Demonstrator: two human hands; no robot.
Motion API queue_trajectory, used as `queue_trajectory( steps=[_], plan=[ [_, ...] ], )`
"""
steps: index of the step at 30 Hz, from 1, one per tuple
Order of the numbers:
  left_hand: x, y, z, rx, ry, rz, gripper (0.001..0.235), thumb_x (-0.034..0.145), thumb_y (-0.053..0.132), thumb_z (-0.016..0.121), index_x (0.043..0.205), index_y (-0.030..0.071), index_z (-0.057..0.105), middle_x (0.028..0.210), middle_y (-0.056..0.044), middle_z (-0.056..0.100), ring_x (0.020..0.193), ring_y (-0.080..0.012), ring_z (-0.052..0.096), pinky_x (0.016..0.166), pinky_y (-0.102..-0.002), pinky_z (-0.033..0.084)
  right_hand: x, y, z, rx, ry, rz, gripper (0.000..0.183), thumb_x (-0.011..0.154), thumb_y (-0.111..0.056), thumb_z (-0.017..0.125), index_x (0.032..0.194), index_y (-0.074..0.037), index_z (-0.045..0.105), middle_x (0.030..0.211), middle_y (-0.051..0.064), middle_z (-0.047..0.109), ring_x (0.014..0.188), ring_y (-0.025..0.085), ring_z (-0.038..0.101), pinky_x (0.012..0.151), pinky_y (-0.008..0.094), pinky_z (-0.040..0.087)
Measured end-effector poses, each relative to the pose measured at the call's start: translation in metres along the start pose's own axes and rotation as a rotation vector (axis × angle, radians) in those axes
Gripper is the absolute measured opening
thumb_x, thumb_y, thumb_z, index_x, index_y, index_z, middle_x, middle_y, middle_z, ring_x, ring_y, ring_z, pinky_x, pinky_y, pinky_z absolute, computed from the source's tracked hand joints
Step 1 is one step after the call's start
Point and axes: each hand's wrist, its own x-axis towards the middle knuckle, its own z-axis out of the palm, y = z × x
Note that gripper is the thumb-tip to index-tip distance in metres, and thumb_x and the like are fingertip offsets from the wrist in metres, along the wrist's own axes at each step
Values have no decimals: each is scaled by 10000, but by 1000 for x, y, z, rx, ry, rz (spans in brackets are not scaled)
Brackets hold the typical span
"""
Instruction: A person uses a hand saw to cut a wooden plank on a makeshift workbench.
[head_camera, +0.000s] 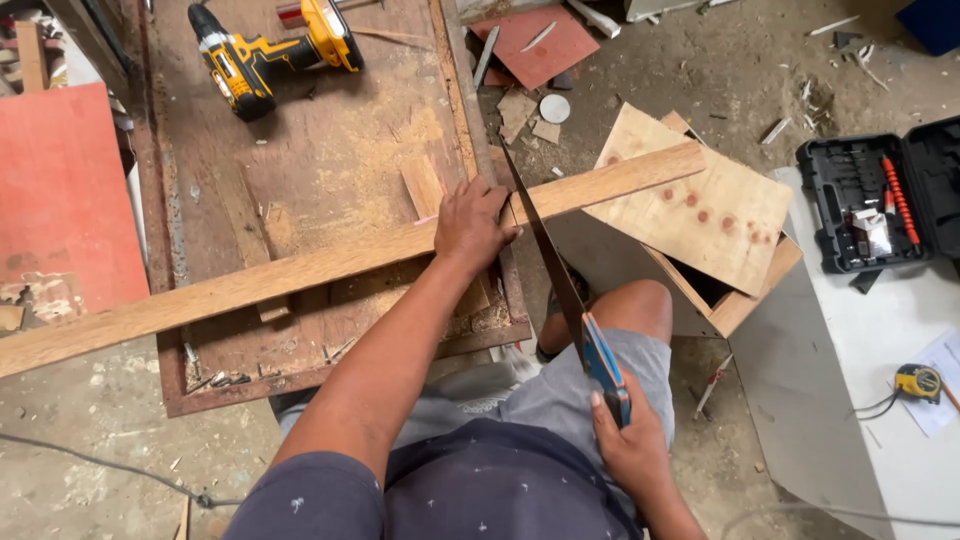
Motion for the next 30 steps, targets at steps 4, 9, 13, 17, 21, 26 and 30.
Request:
queue_trajectory(
  steps=[4, 9, 13, 17, 21, 26, 30],
  plan=[
    [16, -26, 23, 97, 144, 166, 636, 774, 410, 846, 1329, 202, 616, 1166, -49, 577, 1146, -296, 553, 992, -491, 447, 72, -14, 32, 27, 66, -177, 437, 925, -341, 646, 1355, -267, 626, 994, 105, 723, 932, 318, 686, 818, 413, 517],
    [16, -34, 26, 99, 229, 247, 617, 717, 383, 883, 1261, 198, 658, 1054, -53, 562, 1066, -309, 568, 877, -467, 489, 150, -66, 62, 124, 122, -363, 414, 939, -269, 675, 1352, -274, 637, 1030, 189, 740, 946, 342, 720, 778, 466, 535],
    [14, -34, 30, 89, 199, 237, 626, 724, 392, 880, 1276, 208, 650, 1060, -45, 557, 1081, -299, 562, 889, -462, 489, 93, -52, 36, 105, 81, -288, 438, 946, -247, 664, 1382, -231, 627, 1082, 244, 736, 1008, 449, 707, 815, 519, 545],
    [16, -31, 28, 81, 213, 218, 614, 729, 412, 863, 1267, 198, 659, 1094, -55, 571, 1111, -303, 559, 910, -467, 485, 13, 3, 5, 22, 61, -66, 473, 908, -247, 688, 1377, -295, 648, 1137, 193, 760, 1056, 421, 712, 864, 501, 556],
    [21, -41, 41, 78, 223, 233, 623, 707, 423, 870, 1252, 205, 663, 1070, -52, 563, 1083, -308, 561, 897, -479, 488, 10, 30, 11, 4, 71, -1, 452, 904, -282, 708, 1337, -408, 682, 1037, 45, 805, 903, 159, 724, 813, 358, 574],
    [26, -47, 49, 75, 220, 238, 616, 718, 432, 875, 1252, 203, 670, 1061, -41, 554, 1075, -300, 554, 890, -454, 478, 109, -27, 58, 128, 161, -314, 397, 934, -269, 699, 1327, -247, 653, 1074, 195, 734, 998, 427, 701, 814, 511, 538],
    [22, -45, 41, 83, 229, 248, 637, 689, 405, 900, 1251, 211, 671, 1047, -43, 556, 1048, -305, 561, 868, -458, 480, 150, -46, 72, 174, 155, -414, 405, 948, -254, 668, 1351, -284, 644, 1026, 124, 749, 967, 297, 727, 822, 445, 548]
  ],
)
